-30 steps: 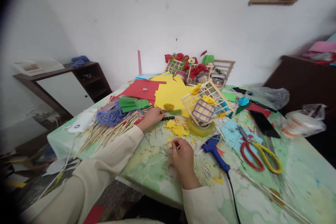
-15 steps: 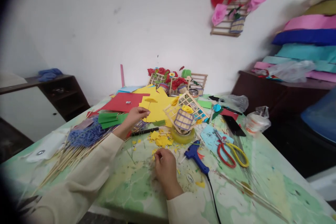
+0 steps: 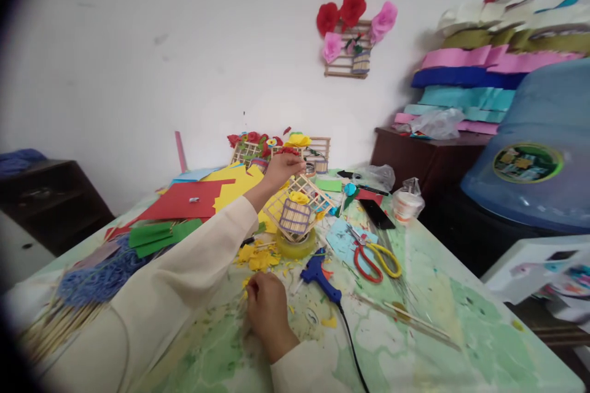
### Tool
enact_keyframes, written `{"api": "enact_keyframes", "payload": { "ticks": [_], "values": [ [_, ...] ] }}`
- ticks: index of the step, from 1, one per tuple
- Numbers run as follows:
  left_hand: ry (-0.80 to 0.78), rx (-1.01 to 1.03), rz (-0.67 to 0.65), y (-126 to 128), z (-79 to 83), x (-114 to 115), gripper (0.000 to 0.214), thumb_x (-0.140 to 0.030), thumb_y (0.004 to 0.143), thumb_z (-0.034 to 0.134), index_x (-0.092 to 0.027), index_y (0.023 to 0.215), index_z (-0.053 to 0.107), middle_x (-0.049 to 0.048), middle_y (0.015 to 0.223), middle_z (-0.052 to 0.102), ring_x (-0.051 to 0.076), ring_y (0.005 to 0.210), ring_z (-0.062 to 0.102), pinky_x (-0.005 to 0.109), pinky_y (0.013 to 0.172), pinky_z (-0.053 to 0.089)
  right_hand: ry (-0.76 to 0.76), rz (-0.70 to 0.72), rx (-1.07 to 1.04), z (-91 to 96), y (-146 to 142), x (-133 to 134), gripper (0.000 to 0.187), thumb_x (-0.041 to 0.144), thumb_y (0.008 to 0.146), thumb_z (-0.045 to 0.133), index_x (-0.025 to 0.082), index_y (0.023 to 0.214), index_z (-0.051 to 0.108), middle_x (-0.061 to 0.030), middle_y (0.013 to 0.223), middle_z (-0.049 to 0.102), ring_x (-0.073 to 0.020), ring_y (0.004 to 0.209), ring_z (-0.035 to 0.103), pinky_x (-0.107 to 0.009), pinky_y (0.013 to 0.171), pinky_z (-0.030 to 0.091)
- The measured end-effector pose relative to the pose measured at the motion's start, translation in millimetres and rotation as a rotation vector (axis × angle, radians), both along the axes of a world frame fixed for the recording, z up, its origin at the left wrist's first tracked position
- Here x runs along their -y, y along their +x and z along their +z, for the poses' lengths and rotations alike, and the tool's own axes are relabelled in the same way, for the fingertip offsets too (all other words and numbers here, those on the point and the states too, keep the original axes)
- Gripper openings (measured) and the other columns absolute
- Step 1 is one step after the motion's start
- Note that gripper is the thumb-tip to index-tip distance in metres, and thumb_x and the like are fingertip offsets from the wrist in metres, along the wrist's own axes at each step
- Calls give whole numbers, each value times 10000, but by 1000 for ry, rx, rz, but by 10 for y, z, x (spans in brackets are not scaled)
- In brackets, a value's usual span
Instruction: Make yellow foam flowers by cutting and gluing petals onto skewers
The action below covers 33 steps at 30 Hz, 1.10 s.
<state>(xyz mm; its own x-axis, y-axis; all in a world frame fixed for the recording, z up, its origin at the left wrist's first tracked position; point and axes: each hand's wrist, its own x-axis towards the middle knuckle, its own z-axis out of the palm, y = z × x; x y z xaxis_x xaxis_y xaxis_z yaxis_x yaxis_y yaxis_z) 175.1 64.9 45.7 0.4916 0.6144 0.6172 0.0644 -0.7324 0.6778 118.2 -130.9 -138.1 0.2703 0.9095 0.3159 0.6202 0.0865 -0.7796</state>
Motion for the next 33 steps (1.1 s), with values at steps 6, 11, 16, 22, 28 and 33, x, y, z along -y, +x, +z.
{"api": "enact_keyframes", "payload": {
  "ticks": [6,11,16,22,28,33],
  "values": [
    [9,-203,59,150,-177,-93,181,-280,675,635,-126,712,724,29,590,652,155,611,605,235,585,452,-7,13,-23,47,-9,12,125,87,720,564,181,694,641,-29,727,651,-151,725,552,-234,669,355],
    [22,-244,60,176,-262,-155,162,-263,668,634,-131,699,723,31,647,671,168,645,624,250,612,466,3,18,-5,65,-15,27,153,81,722,545,188,700,652,-25,721,651,-150,717,553,-235,663,360],
    [56,-231,47,233,-256,-192,257,-305,745,566,-127,854,717,64,837,709,178,788,642,265,706,481,4,5,5,81,-13,29,165,71,715,538,190,697,652,-30,724,657,-155,714,560,-239,656,364],
    [122,-346,-37,265,-342,-104,192,-260,727,574,-136,752,718,57,761,701,174,717,628,260,677,472,3,13,14,84,-1,31,173,75,719,529,189,715,659,-26,716,650,-151,708,555,-237,663,366],
    [186,-411,7,161,-309,-72,180,-194,722,538,-131,725,707,78,724,686,188,719,626,261,673,453,-9,21,12,59,-13,20,167,71,714,533,184,709,656,-30,719,654,-150,704,549,-237,657,360],
    [221,-449,30,129,-240,-67,189,-183,712,518,-134,723,700,74,711,680,192,718,620,263,663,441,-1,20,12,61,-9,11,155,78,716,541,187,703,650,-29,719,654,-152,709,550,-238,661,362]
  ]
}}
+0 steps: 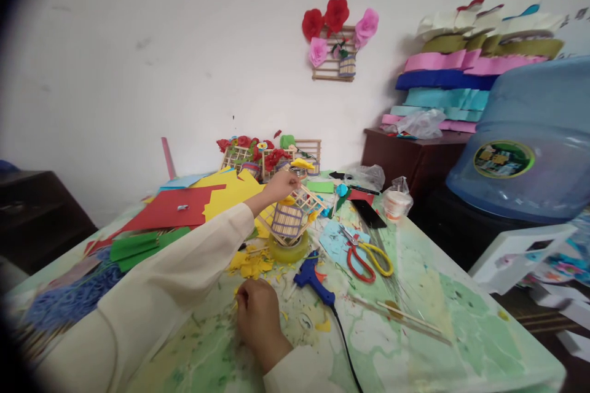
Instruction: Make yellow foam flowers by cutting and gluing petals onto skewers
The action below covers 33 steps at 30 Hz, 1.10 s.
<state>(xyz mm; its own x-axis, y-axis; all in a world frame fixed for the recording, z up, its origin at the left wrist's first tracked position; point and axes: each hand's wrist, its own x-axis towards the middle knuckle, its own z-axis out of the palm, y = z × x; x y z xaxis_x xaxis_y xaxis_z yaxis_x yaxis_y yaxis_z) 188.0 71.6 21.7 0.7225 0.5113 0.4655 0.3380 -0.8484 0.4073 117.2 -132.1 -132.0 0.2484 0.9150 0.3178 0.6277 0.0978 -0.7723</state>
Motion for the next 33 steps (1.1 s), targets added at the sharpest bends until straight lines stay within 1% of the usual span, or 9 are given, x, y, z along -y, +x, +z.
{"api": "enact_keyframes", "payload": {
  "ticks": [7,13,19,22,24,28,30,32,33],
  "values": [
    [-14,-93,4,-8,-89,-13,161,-128,639,542,-155,638,700,56,693,683,188,742,614,251,705,439,3,-23,8,7,29,-5,159,82,715,539,192,703,653,-32,727,663,-161,730,568,-243,675,371],
    [-98,-123,37,-55,-207,-76,133,-140,624,577,-171,612,706,35,639,670,178,679,614,238,648,441,1,-17,26,-6,27,-7,168,81,718,527,188,709,656,-30,721,658,-158,717,567,-238,660,369],
    [-150,-88,32,-143,-59,-22,90,-181,600,658,-157,655,724,36,621,666,189,667,611,249,627,444,1,-36,33,1,35,-24,158,94,733,523,188,699,646,-30,719,656,-155,715,561,-240,662,370],
    [-169,-49,27,-291,-4,107,137,-232,667,632,-134,679,727,49,655,678,182,671,609,254,632,443,0,-28,47,8,52,-38,161,105,741,507,187,702,640,-33,718,654,-155,714,563,-242,665,383],
    [-182,0,40,-452,-38,255,198,-284,720,601,-131,713,727,50,709,692,181,704,614,259,655,449,4,-10,52,-9,67,-40,163,122,748,491,180,728,642,-41,728,653,-157,711,565,-246,663,397],
    [-265,199,-145,-839,-249,628,190,-248,768,586,-145,837,730,72,845,724,189,790,641,274,731,482,57,-12,30,-114,116,-50,275,214,771,455,144,946,656,-81,821,680,-181,720,581,-285,675,433],
    [-273,207,-111,-1021,-372,776,181,-191,784,576,-191,883,728,62,933,726,165,850,649,234,768,487,65,-9,36,-182,152,-90,317,283,785,447,126,955,663,-105,836,687,-202,723,585,-313,675,443],
    [-294,159,-90,-1195,-475,888,188,-168,795,574,-205,895,729,66,896,733,160,833,660,221,752,498,47,2,32,-237,186,-137,332,345,779,461,121,900,674,-120,850,691,-205,694,582,-323,657,449],
    [-279,115,-32,-1280,-517,935,187,-192,802,578,-220,908,730,56,892,735,155,822,663,217,739,502,38,5,28,-256,200,-153,346,365,782,461,123,906,674,-120,858,689,-201,679,579,-321,647,451]
  ]
}}
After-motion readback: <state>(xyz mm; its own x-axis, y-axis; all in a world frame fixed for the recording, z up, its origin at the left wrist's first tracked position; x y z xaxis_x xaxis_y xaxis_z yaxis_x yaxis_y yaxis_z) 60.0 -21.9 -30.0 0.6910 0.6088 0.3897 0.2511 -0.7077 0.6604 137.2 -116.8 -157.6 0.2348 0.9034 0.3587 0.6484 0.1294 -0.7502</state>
